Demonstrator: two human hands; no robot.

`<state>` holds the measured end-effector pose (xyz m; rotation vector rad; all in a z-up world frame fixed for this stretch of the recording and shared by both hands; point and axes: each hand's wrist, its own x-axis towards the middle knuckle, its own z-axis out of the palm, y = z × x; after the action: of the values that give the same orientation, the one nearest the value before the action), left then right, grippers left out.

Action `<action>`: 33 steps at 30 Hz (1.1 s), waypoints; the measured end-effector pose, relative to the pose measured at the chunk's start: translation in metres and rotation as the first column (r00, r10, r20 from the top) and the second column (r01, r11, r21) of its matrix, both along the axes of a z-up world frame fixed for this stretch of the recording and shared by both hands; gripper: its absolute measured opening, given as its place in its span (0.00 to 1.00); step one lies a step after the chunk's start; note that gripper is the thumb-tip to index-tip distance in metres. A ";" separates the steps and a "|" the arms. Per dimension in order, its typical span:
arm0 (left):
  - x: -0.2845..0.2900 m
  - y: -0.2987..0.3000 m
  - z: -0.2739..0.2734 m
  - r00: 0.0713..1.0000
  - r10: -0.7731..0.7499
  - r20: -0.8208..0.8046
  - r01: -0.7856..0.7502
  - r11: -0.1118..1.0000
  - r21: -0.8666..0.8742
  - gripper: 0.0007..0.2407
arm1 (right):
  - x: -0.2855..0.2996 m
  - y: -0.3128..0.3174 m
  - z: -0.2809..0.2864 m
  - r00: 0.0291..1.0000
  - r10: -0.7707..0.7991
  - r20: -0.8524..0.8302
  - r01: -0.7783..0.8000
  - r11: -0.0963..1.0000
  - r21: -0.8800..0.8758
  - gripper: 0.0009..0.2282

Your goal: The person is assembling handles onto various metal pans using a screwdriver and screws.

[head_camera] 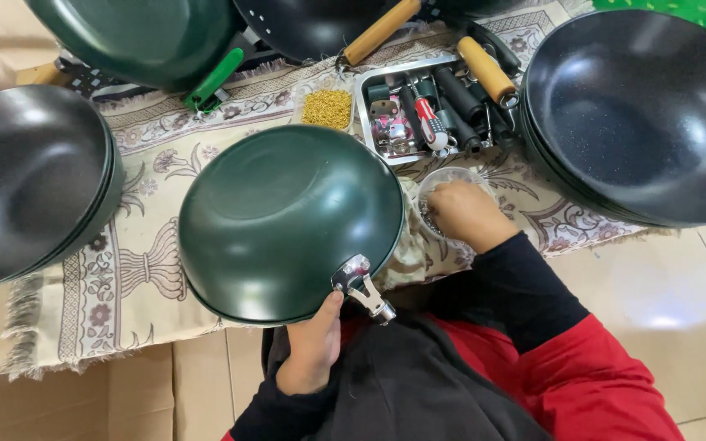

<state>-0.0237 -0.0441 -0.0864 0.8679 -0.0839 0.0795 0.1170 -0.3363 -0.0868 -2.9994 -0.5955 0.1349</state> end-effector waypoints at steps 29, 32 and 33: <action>0.043 0.004 0.042 0.958 0.155 -0.241 -0.169 0.985 -0.036 0.30 | 0.017 -0.019 -0.006 0.997 -0.070 0.018 0.068 0.991 0.119 0.04; 0.029 0.001 0.098 0.973 0.130 -0.190 -0.141 0.989 -0.043 0.31 | 0.000 -0.001 0.033 0.995 -0.060 0.080 0.025 0.924 0.381 0.04; 0.023 0.001 0.129 0.983 0.124 -0.139 -0.131 0.990 -0.043 0.33 | -0.006 0.005 0.044 0.987 -0.057 0.149 -0.031 0.849 0.528 0.04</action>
<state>-0.0007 -0.0435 0.0427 0.8236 0.1009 0.1416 0.1114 -0.3316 -0.0427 -2.4823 -0.5198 -0.2390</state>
